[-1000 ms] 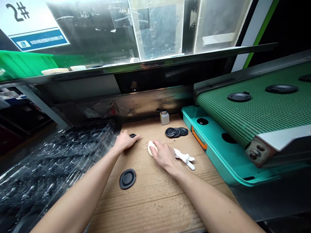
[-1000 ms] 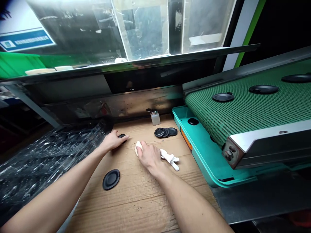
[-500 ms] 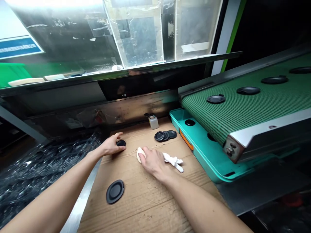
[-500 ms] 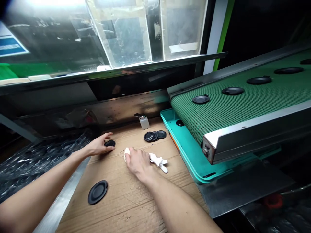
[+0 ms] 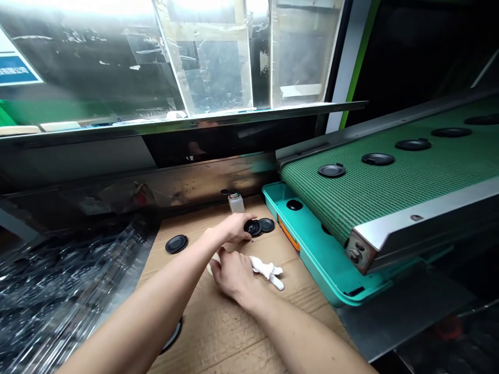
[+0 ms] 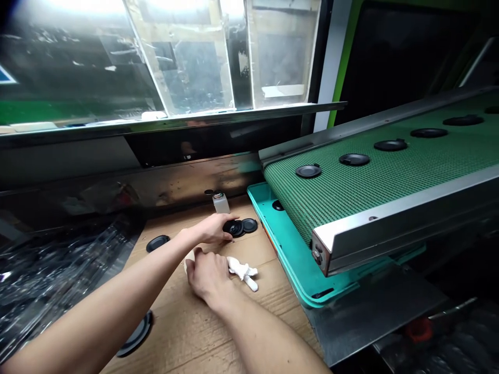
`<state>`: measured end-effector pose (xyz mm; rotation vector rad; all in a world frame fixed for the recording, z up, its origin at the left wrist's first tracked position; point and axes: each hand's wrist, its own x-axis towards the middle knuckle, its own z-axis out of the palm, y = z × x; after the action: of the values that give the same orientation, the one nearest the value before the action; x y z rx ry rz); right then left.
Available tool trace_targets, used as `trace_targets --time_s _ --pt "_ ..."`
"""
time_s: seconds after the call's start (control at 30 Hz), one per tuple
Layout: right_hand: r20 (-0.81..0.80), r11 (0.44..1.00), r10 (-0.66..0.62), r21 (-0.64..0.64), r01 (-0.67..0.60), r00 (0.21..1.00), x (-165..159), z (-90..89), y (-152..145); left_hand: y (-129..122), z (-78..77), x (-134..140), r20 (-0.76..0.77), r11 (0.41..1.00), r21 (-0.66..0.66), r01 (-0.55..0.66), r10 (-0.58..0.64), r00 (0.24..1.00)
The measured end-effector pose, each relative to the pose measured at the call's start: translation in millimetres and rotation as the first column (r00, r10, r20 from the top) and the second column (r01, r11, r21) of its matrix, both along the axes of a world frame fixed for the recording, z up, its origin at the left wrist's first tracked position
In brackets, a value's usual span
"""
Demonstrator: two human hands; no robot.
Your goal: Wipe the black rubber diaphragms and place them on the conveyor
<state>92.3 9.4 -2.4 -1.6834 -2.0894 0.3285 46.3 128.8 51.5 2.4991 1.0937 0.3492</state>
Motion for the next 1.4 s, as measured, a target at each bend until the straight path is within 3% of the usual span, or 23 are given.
trace_targets --time_s 0.13,0.27,0.3,0.37,0.47,0.57,0.67,0.83,0.97,1.1,1.17,1.23,1.3,1.33,1.4 --pt "-0.023 1.000 0.007 0.006 -0.007 1.000 1.5 2.7 -2.6 -12.2 15.1 -24.2 0.233 0.998 -0.025 -0.058 0.062 0.970" --pt "-0.040 1.000 -0.014 -0.008 0.014 0.999 2.5 5.5 -7.0 -45.9 22.4 -65.9 0.530 0.948 -0.293 -0.126 0.271 0.804" --pt "-0.047 1.000 -0.016 -0.005 0.016 0.999 2.9 6.1 -7.6 -56.3 21.2 -77.6 0.601 0.917 -0.380 -0.117 0.341 0.723" --pt "-0.084 1.000 -0.010 0.000 0.010 0.996 4.4 7.6 -7.4 -76.5 14.7 -100.5 0.722 0.835 -0.551 -0.018 0.487 0.491" --pt "-0.273 0.999 -0.029 0.013 0.034 0.962 6.5 11.1 -4.4 -98.2 -2.5 -127.6 0.706 0.673 -0.704 0.229 0.696 0.126" --pt "-0.523 0.994 -0.048 0.055 0.090 0.851 3.4 15.8 -3.3 -106.5 -19.8 -138.5 0.590 0.557 -0.738 0.381 0.807 -0.036" --pt "-0.617 0.993 0.043 0.111 0.033 0.786 -5.1 18.6 -7.9 -108.2 -28.4 -134.9 0.553 0.511 -0.703 0.494 0.830 -0.071" --pt "-0.486 0.976 0.190 0.188 -0.111 0.853 -10.9 16.0 -14.5 -113.0 -27.9 -130.0 0.556 0.478 -0.694 0.539 0.831 -0.020" --pt "-0.405 0.971 0.202 0.203 -0.128 0.892 -8.3 12.2 -14.8 -116.6 -30.3 -136.1 0.612 0.526 -0.706 0.474 0.790 0.035" --pt "-0.379 0.952 0.267 0.247 -0.181 0.886 -14.5 10.0 -15.6 -119.6 -36.3 -133.5 0.637 0.577 -0.747 0.330 0.763 0.107" --pt "-0.360 0.958 0.226 0.252 -0.138 0.905 -16.2 12.0 -11.5 -119.9 -37.6 -131.8 0.624 0.572 -0.774 0.271 0.761 0.179" --pt "-0.409 0.964 0.114 0.267 0.000 0.906 -12.6 16.7 -3.1 -117.9 -37.1 -134.7 0.621 0.583 -0.782 0.221 0.759 0.196" --pt "-0.541 0.958 0.019 0.249 0.139 0.841 -4.8 22.1 7.0 -113.0 -36.0 -142.8 0.623 0.607 -0.781 0.149 0.771 0.128" --pt "-0.617 0.964 0.010 0.215 0.156 0.787 -1.0 23.9 11.1 -109.9 -35.8 -148.0 0.623 0.616 -0.781 0.099 0.780 0.058" --pt "-0.740 0.991 0.049 0.120 0.061 0.671 2.8 24.1 15.3 -103.5 -36.4 -158.1 0.612 0.618 -0.786 0.016 0.783 -0.111"
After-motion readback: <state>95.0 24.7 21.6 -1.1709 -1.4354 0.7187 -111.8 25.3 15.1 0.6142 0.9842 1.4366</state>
